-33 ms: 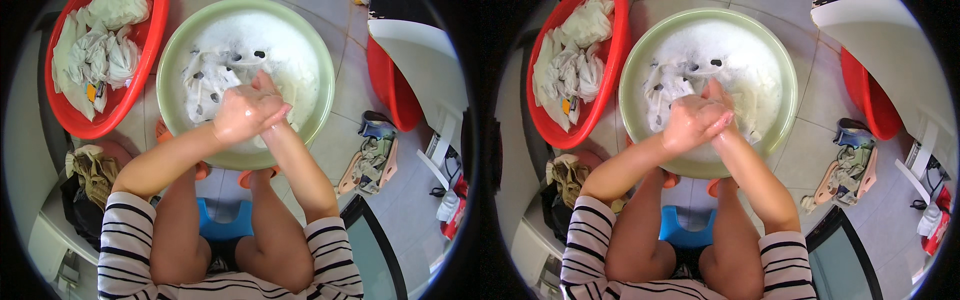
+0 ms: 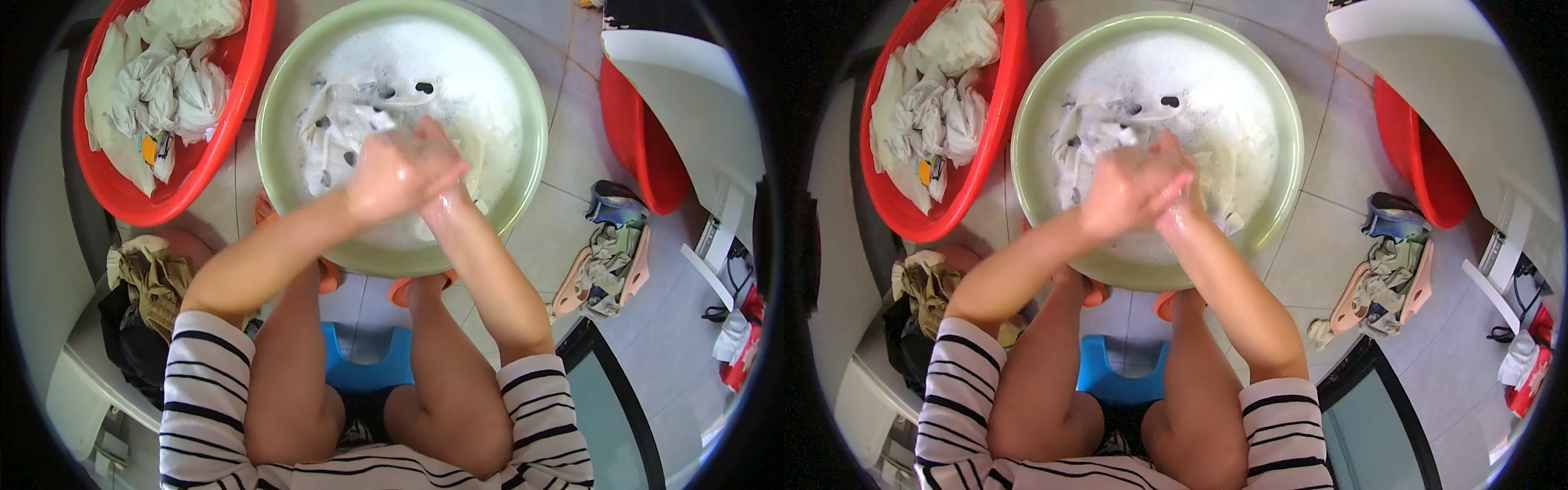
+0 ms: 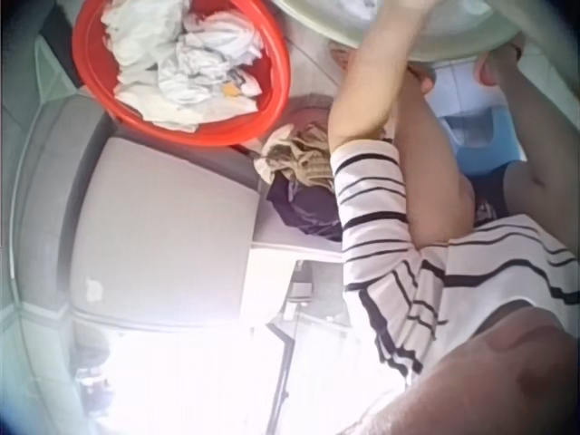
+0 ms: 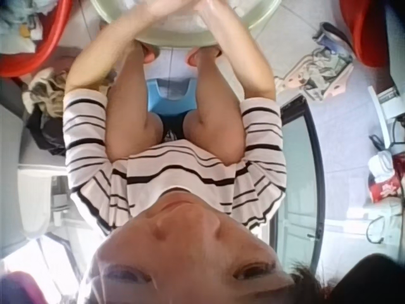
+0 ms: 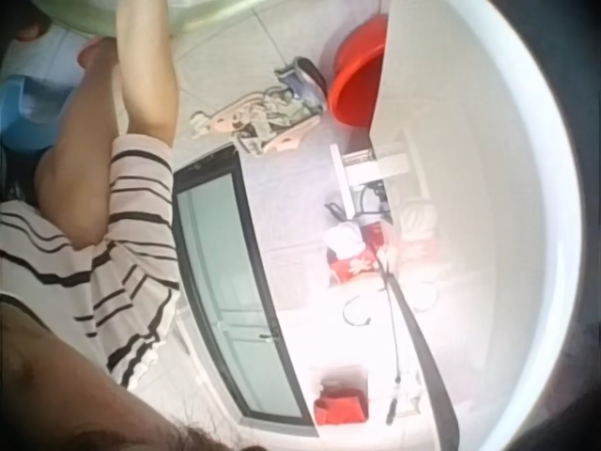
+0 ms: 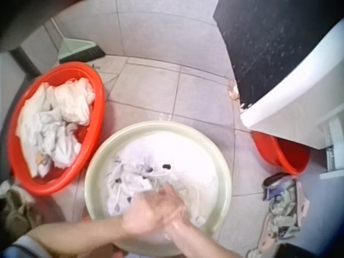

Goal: The person hand-washes clothes in a green basin filled with soapy water. They scrub, rinse, and wring out a white garment with black patterns, then place it into a red basin containing other wet clothes.

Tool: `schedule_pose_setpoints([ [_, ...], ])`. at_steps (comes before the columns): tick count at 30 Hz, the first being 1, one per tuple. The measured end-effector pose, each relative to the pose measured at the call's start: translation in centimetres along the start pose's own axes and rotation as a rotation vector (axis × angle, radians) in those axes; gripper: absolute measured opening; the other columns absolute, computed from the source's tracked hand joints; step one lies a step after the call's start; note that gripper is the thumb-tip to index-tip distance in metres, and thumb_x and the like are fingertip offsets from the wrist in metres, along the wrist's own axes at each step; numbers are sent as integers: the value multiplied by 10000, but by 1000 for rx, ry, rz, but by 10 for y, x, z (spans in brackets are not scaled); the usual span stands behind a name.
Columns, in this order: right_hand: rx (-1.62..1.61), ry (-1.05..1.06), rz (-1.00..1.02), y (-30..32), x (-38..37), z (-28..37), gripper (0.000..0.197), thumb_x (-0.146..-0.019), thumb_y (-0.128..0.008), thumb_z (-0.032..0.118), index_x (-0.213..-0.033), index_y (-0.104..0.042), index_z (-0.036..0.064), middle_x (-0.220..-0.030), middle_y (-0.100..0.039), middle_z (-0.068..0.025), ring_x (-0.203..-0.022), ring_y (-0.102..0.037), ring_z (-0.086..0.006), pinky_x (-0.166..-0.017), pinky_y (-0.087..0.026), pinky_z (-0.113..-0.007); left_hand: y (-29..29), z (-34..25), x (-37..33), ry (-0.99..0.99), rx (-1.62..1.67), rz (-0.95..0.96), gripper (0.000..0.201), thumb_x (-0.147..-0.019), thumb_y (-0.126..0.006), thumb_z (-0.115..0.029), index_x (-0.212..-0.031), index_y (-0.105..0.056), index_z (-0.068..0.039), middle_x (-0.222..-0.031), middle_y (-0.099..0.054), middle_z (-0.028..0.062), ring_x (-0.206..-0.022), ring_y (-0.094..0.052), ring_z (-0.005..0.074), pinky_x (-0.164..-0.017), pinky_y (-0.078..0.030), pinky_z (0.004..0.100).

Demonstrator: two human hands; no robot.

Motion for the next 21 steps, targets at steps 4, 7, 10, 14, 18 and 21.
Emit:
schedule_pose_setpoints([
  [4, 170, -35, -166, -36, 25, 11, 257, -936, -436, 315, -923, -545, 83, -808, -530, -7, -696, -519, -113, -613, -428, -279, -2, 60, -12, 312, 23, 92, 223, -865, -557, -231, -725, -629, -73, -615, -570, 120, -541, -559, 293, -494, -451, 361],
  [7, 129, -41, -56, -17, 16, 13, 271, -938, -429, 319, -882, -531, 74, -713, -492, 10, -658, -495, -102, -549, -402, -272, -3, -2, 0, -31, -142, -35, 189, -843, -585, -229, -733, -624, -80, -595, -548, 114, -517, -540, 287, -479, -433, 376],
  [10, 75, -60, -55, -11, 19, 7, 268, -927, -465, 328, -829, -529, 87, -659, -466, 10, -621, -480, -98, -489, -377, -276, -1, -7, 3, -119, -56, -73, 162, -832, -594, -209, -735, -620, -83, -595, -545, 105, -513, -544, 271, -479, -434, 373],
  [14, 191, -124, -123, -36, 54, 44, 287, -908, -521, 355, -869, -542, 72, -675, -492, 6, -596, -488, -108, -481, -387, -266, -6, 62, -6, 406, 330, 173, 273, -835, -589, -327, -686, -614, -99, -614, -596, 93, -510, -550, 286, -515, -466, 381],
  [18, 203, 17, -394, -1, 68, 89, 365, -909, -524, 380, -795, -548, 35, -731, -514, 8, -636, -511, -125, -540, -413, -276, 29, 59, 18, -39, 48, 314, 319, -834, -597, -342, -711, -601, -47, -563, -527, 96, -601, -556, 288, -583, -455, 375],
  [21, 571, 38, 60, 32, 65, 126, 339, -891, -564, 324, -749, -548, 16, -797, -538, -34, -728, -539, -160, -629, -435, -302, 51, 64, 19, -13, 42, 299, 268, -793, -650, -281, -717, -589, -32, -602, -514, 103, -646, -544, 291, -613, -426, 380],
])
Point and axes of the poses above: each hand's wrist, its own x-axis away from the middle knuckle, its own y-axis out of the back of the hand, z = x × y, the point moved 7 cm from there along -x, towards the middle knuckle
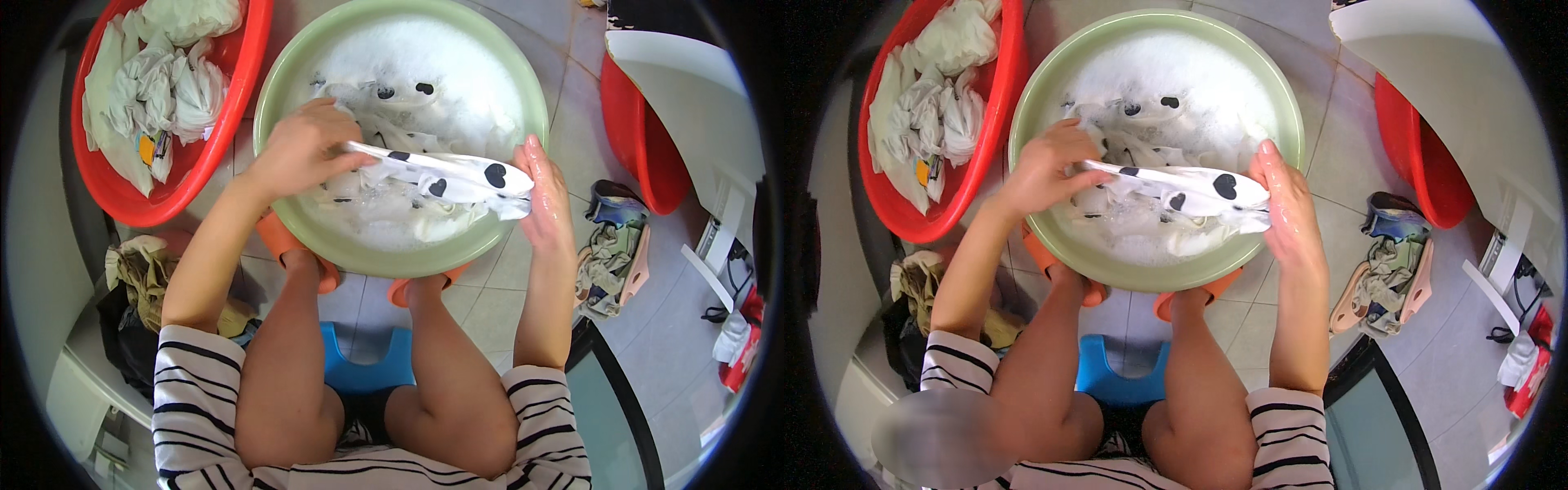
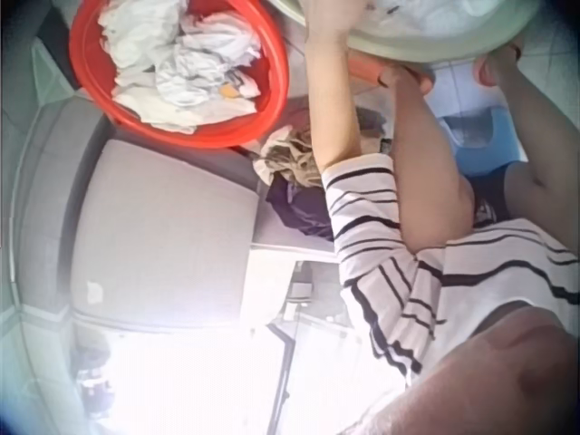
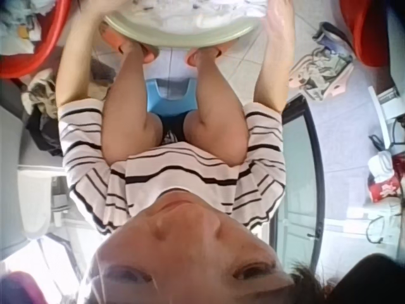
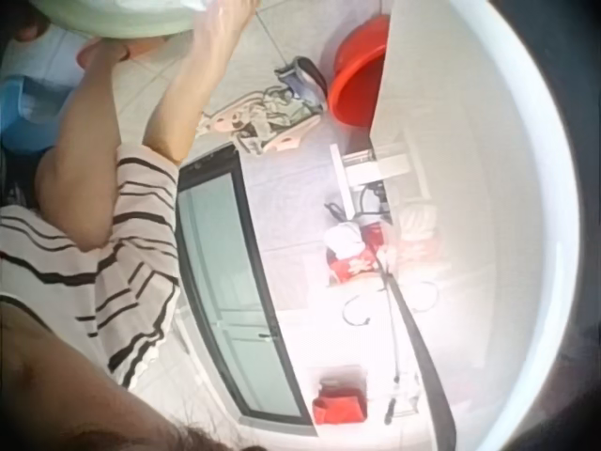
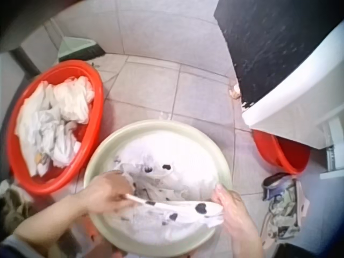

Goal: The person hand-washes clothes in a green basin filled with soapy water. They scrub, rinse, and wring out a white garment with black patterns, then place it into a red basin containing other wet clothes.

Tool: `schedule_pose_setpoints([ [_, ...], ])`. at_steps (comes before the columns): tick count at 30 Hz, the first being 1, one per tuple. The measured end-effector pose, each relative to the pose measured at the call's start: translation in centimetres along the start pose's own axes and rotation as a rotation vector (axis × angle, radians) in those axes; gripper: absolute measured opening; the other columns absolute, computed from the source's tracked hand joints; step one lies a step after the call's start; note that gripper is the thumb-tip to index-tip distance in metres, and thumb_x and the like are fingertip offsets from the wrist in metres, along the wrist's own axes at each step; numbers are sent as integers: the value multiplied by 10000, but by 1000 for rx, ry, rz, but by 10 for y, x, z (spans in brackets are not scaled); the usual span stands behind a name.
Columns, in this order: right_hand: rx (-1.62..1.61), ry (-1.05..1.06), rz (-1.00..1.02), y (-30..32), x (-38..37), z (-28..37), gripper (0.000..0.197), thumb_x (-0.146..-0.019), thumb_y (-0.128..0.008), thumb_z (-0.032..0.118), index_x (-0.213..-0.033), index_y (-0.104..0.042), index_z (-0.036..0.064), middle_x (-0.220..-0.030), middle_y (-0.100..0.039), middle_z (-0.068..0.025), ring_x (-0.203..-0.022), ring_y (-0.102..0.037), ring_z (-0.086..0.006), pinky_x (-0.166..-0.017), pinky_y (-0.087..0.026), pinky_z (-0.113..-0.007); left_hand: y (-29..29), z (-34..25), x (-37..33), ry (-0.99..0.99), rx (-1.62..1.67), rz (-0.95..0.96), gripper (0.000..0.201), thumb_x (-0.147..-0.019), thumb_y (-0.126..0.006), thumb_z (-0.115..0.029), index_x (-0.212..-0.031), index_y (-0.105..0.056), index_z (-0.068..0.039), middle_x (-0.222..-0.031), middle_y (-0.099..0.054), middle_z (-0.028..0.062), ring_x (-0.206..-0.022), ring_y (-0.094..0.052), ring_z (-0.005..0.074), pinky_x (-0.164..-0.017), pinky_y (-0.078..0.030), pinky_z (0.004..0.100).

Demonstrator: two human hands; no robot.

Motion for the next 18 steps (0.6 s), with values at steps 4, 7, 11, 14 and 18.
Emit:
schedule_pose_setpoints([
  [4, 986, 613, -184, -46, 14, 26, 186, -847, -624, 187, -823, -561, 14, -796, -511, -74, -745, -512, -186, -657, -422, -310, 11, -21, -1, 192, 231, 72, 185, -727, -701, -177, -742, -582, -37, -663, -523, 100, -634, -501, 289, -618, -403, 381],
  [7, 807, 711, -25, -107, 16, 29, 157, -841, -617, 134, -922, -573, 7, -882, -564, -56, -828, -519, -140, -734, -423, -267, 5, -49, -9, 8, 256, 21, 188, -725, -702, -173, -747, -577, -34, -674, -517, 102, -621, -485, 287, -576, -401, 373],
  [11, 520, 327, 251, -104, -13, 1, 204, -841, -631, 166, -968, -572, 17, -818, -580, -80, -712, -524, -150, -645, -429, -270, -8, -19, -17, 312, 455, 43, 155, -790, -649, -182, -862, -613, -50, -713, -565, 92, -631, -532, 210, -589, -416, 353],
  [14, 469, 358, 12, -74, -54, -22, 192, -846, -619, 173, -960, -573, 26, -723, -573, -86, -645, -522, -155, -610, -425, -280, -44, 37, -17, 496, 341, 180, 212, -838, -591, -262, -933, -623, -75, -742, -592, 92, -637, -559, 202, -589, -436, 349],
  [18, 844, 535, -291, -56, -79, -43, 145, -860, -572, 176, -937, -583, 54, -679, -587, -130, -626, -570, -261, -589, -439, -346, -78, 66, -20, 622, 37, 210, 268, -861, -561, -276, -952, -600, -27, -767, -612, 123, -686, -580, 246, -640, -440, 354],
])
Point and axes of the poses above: each hand's wrist, its own x-axis away from the middle knuckle, its own y-axis out of the back of the hand, z = x × y, the point moved 7 cm from there along -x, towards the middle knuckle
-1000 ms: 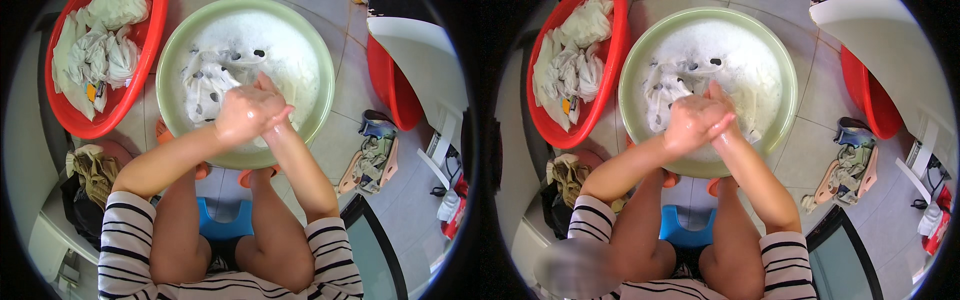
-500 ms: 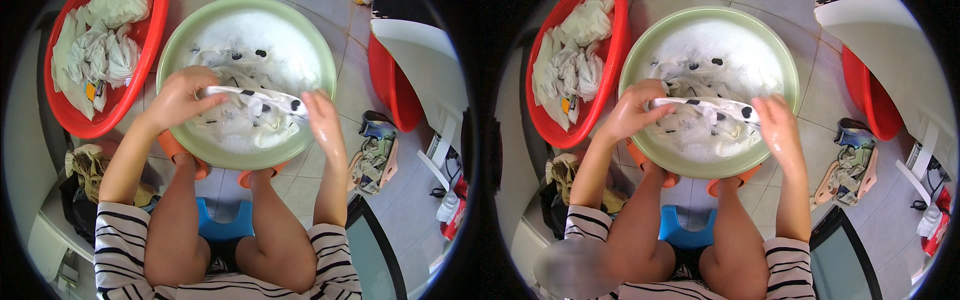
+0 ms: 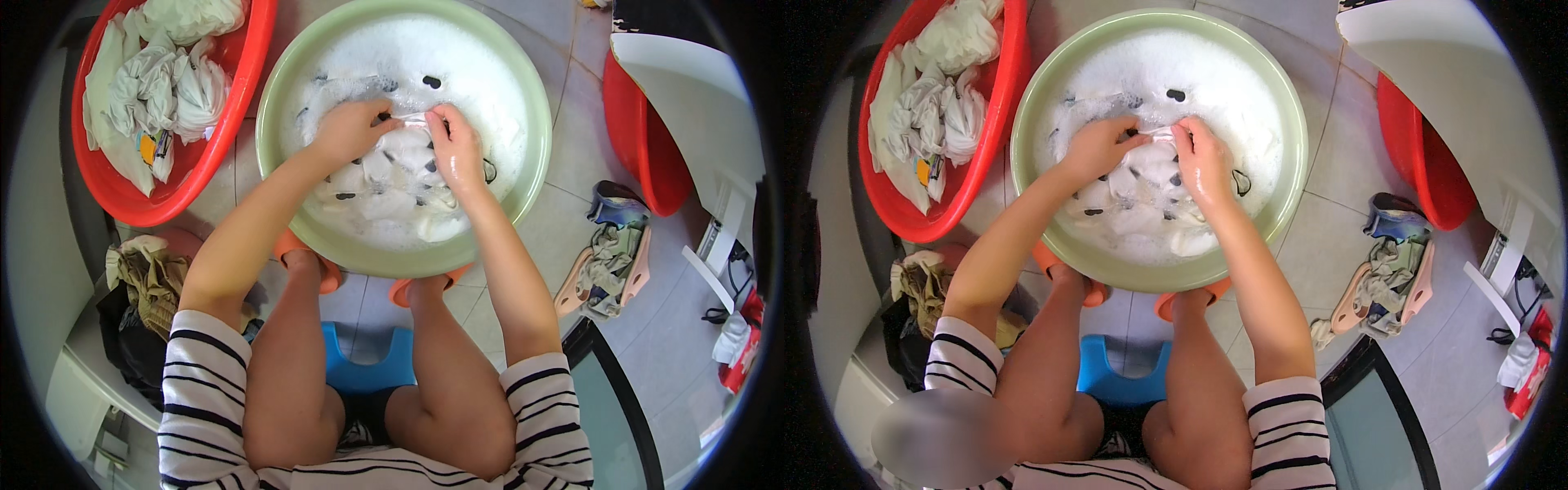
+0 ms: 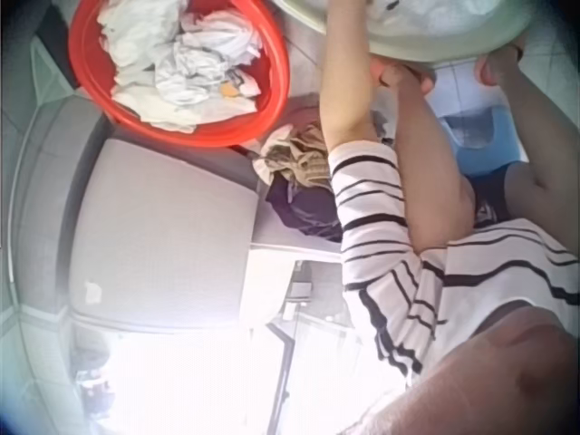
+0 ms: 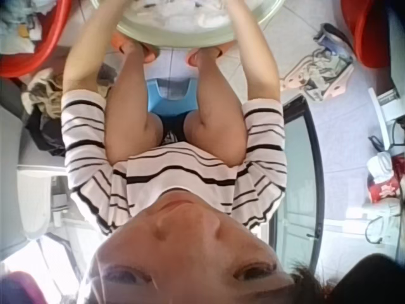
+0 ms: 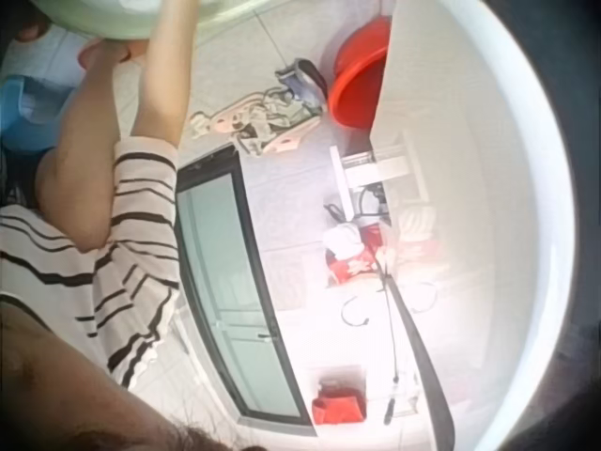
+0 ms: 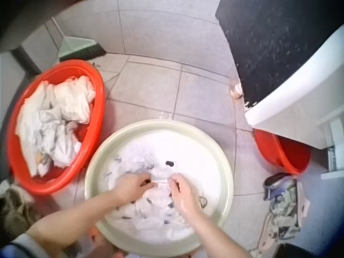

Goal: The person hand-washes clothes in a green basin filled with soapy water. They scrub, rinse, and wring out a white garment with black patterns, then place it into a red basin containing other wet clothes.

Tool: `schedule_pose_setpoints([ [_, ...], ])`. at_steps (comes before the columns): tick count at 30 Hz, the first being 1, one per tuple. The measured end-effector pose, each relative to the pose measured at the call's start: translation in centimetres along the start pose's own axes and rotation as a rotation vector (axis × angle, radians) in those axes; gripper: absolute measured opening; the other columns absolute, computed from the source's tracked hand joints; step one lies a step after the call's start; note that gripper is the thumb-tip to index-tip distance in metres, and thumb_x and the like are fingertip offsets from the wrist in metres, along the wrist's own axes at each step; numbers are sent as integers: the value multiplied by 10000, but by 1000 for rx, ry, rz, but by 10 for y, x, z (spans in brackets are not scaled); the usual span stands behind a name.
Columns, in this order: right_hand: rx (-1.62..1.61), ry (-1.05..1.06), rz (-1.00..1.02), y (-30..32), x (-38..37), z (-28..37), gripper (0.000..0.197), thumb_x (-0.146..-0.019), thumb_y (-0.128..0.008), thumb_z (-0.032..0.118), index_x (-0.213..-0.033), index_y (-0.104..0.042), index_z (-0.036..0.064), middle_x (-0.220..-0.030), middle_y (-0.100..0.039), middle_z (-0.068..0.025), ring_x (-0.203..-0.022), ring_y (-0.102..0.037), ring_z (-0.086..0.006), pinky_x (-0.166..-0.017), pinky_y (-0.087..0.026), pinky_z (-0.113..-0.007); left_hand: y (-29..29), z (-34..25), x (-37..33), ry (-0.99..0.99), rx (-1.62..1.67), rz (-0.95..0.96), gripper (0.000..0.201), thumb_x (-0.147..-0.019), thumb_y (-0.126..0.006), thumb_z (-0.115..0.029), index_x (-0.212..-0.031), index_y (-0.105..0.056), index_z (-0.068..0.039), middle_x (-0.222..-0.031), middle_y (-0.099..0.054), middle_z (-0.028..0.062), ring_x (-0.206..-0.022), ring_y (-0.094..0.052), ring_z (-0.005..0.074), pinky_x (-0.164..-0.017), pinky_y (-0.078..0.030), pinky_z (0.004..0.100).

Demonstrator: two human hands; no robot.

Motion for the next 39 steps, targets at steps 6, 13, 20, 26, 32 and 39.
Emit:
schedule_pose_setpoints([
  [6, -26, -187, -79, -18, -10, -13, 208, -880, -522, 231, -884, -568, 28, -732, -594, -132, -707, -582, -266, -623, -431, -374, -4, 13, -14, 59, -3, -327, 192, -794, -585, -219, -839, -583, -33, -726, -620, 147, -697, -593, 340, -627, -449, 433],
  [13, -1229, -701, -1, -37, 23, 42, 228, -898, -517, 262, -935, -576, 45, -842, -547, 0, -734, -489, -118, -619, -405, -287, 33, -85, 45, -517, 127, -594, 178, -780, -635, -245, -703, -601, -88, -580, -567, 122, -520, -558, 301, -496, -468, 383],
  [20, -1489, -587, 143, -45, 39, 10, 226, -923, -473, 277, -937, -565, 72, -805, -545, -11, -729, -530, -95, -641, -452, -272, 21, -115, 66, -678, -19, -567, 165, -801, -623, -229, -755, -645, -72, -642, -598, 120, -540, -569, 293, -521, -464, 353],
  [26, -1491, -797, 501, -27, 48, 59, 427, -893, -534, 406, -1101, -530, 34, -945, -583, -38, -809, -578, -126, -710, -477, -256, 16, -36, 8, -127, 599, -60, 371, -882, -559, -343, -707, -626, -22, -554, -540, 54, -513, -475, 124, -511, -402, 280],
  [32, -1109, -624, 543, 20, 39, 39, 350, -817, -655, 156, -1111, -564, -10, -991, -619, -90, -920, -589, -139, -769, -484, -266, 24, -27, 28, -298, 514, 248, 323, -849, -621, -346, -788, -620, -29, -678, -518, -22, -624, -431, 86, -586, -376, 241],
  [39, -525, -429, 236, 22, 20, 3, 286, -870, -585, 200, -1040, -589, -29, -930, -639, -85, -843, -595, -140, -746, -458, -263, 21, -5, 10, -148, 642, 70, 160, -856, -565, -179, -837, -481, -44, -877, -515, 28, -833, -482, 110, -739, -397, 267],
])
Point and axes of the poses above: each hand's wrist, its own x-axis away from the middle knuckle, its own y-axis out of the back of the hand, z = x × y, the point moved 7 cm from there along -x, towards the middle knuckle
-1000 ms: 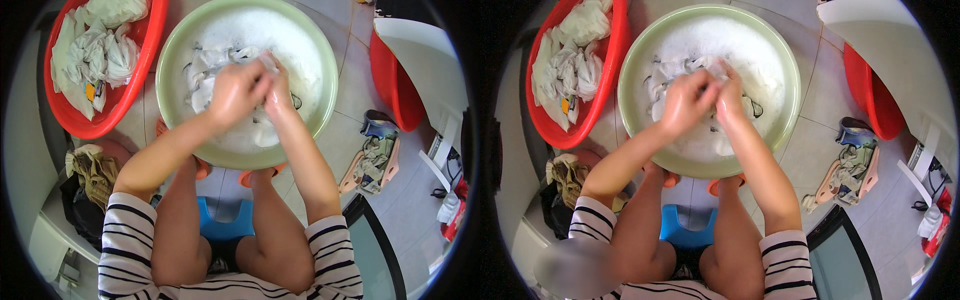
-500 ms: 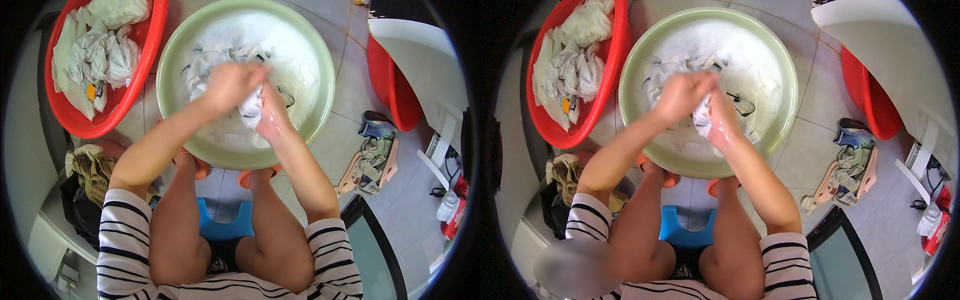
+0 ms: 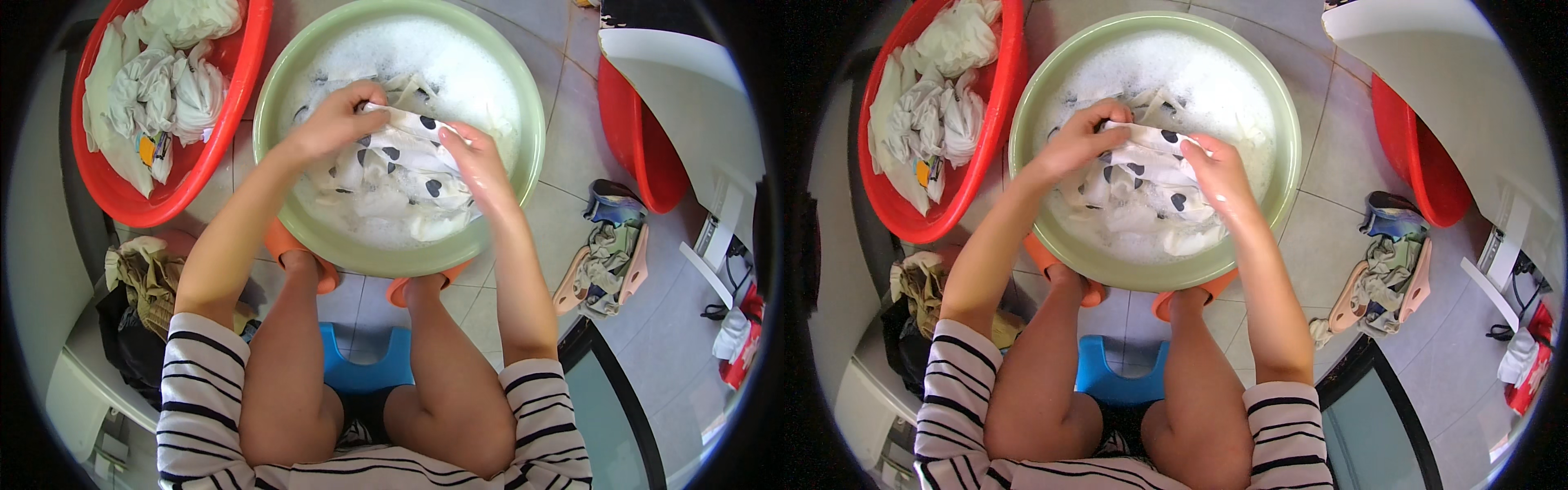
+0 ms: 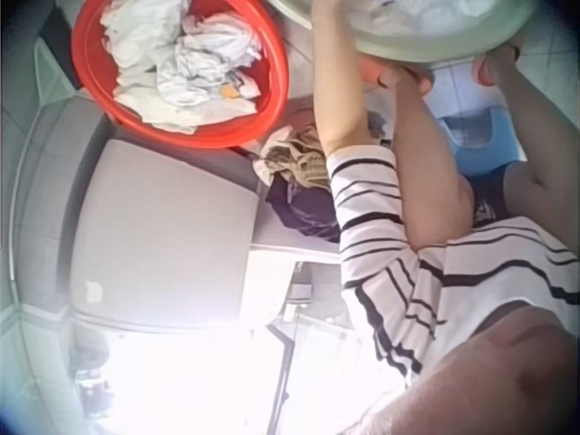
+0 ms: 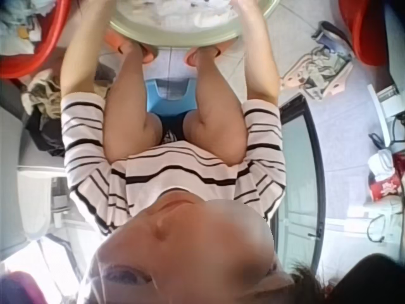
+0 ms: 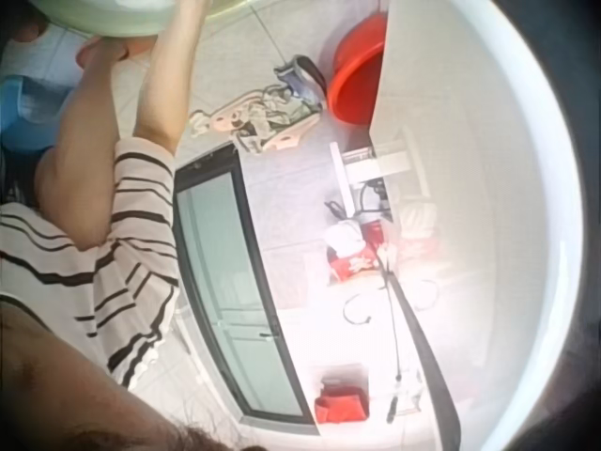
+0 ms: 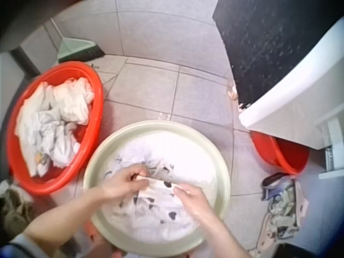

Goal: The person hand-washes clothes in a green basin filled with soapy water. They scrub, rinse, and wring out a white garment with black patterns, then place it into a red basin containing other wet clothes.

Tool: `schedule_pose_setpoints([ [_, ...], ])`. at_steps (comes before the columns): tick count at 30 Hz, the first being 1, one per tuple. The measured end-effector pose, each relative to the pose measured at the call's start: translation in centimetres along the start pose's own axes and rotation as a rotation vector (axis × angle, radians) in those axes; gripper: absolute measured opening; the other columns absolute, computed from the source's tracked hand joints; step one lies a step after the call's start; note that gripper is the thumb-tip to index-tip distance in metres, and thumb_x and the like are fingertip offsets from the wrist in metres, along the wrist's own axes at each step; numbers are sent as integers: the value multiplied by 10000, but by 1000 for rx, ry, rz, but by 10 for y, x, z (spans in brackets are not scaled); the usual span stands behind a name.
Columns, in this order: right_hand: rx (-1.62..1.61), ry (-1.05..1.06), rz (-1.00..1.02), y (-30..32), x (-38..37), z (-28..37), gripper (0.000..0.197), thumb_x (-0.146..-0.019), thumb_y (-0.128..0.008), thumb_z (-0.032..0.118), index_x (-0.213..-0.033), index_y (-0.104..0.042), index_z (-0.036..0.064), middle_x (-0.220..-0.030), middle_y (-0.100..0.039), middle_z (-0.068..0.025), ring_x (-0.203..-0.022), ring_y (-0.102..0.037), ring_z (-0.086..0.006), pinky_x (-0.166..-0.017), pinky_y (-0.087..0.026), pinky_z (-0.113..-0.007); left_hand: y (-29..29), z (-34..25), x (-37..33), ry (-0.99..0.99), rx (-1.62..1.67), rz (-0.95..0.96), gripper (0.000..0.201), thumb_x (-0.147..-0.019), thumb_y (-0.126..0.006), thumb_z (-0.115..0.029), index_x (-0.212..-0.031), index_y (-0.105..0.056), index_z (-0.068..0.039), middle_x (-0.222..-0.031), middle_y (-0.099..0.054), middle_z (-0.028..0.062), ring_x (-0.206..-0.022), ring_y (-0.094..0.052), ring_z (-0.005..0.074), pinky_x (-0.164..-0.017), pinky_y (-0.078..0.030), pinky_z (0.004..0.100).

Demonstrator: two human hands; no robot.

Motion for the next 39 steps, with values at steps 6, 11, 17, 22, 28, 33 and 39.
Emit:
schedule_pose_setpoints([
  [6, 471, 218, -344, -19, -31, -13, 297, -880, -522, 250, -913, -582, -39, -847, -609, -199, -806, -584, -302, -744, -438, -372, -8, 29, -19, 117, -697, -145, 240, -856, -560, -258, -1003, -522, -73, -863, -609, 138, -755, -576, 318, -671, -443, 416],
  [11, -376, -45, -195, -36, -38, -12, 302, -889, -526, 292, -989, -562, 9, -851, -610, -92, -769, -563, -189, -692, -444, -326, -37, -26, 3, -124, -362, -373, 262, -825, -562, -123, -1077, -503, -86, -812, -605, 156, -694, -589, 308, -637, -460, 374],
  [17, -751, -296, -73, -77, -1, 6, 331, -913, -486, 285, -1100, -528, 15, -932, -607, -71, -821, -594, -164, -716, -484, -312, -46, -74, 26, -659, -701, -354, 193, -827, -616, -263, -793, -619, -73, -705, -595, 120, -622, -563, 330, -566, -454, 389],
  [22, -697, -230, -32, -78, 10, 4, 325, -917, -473, 295, -1058, -550, 13, -947, -607, -83, -807, -604, -170, -682, -507, -328, -15, -46, 5, -241, -615, -372, 224, -859, -569, -302, -846, -611, -83, -660, -573, 126, -617, -563, 308, -559, -437, 374],
  [28, -859, -234, 73, -22, 26, 30, 313, -860, -602, 299, -1005, -519, 34, -939, -608, -104, -875, -626, -222, -734, -535, -356, -7, -62, 37, -445, -670, -117, 190, -762, -669, -195, -860, -531, -108, -757, -596, 41, -787, -589, 224, -742, -425, 381],
  [33, -342, 150, 113, 10, 46, 41, 196, -756, -680, 8, -800, -501, 74, -802, -559, -16, -701, -540, -120, -601, -457, -294, 9, -58, 63, -506, -850, -423, 251, -626, -673, -38, -822, -523, -80, -798, -571, 58, -793, -568, 268, -723, -443, 354],
  [39, 874, 418, -90, 10, 53, 38, 217, -700, -692, 74, -825, -518, 48, -785, -535, -104, -782, -509, -286, -697, -421, -394, -26, -46, 78, -413, -654, -342, 215, -649, -666, -9, -833, -563, -52, -1024, -532, 119, -908, -539, 313, -762, -464, 381],
])
Point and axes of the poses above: each hand's wrist, its own x-axis away from the middle knuckle, its own y-axis out of the back of the hand, z = x × y, the point moved 7 cm from there along -x, towards the middle knuckle
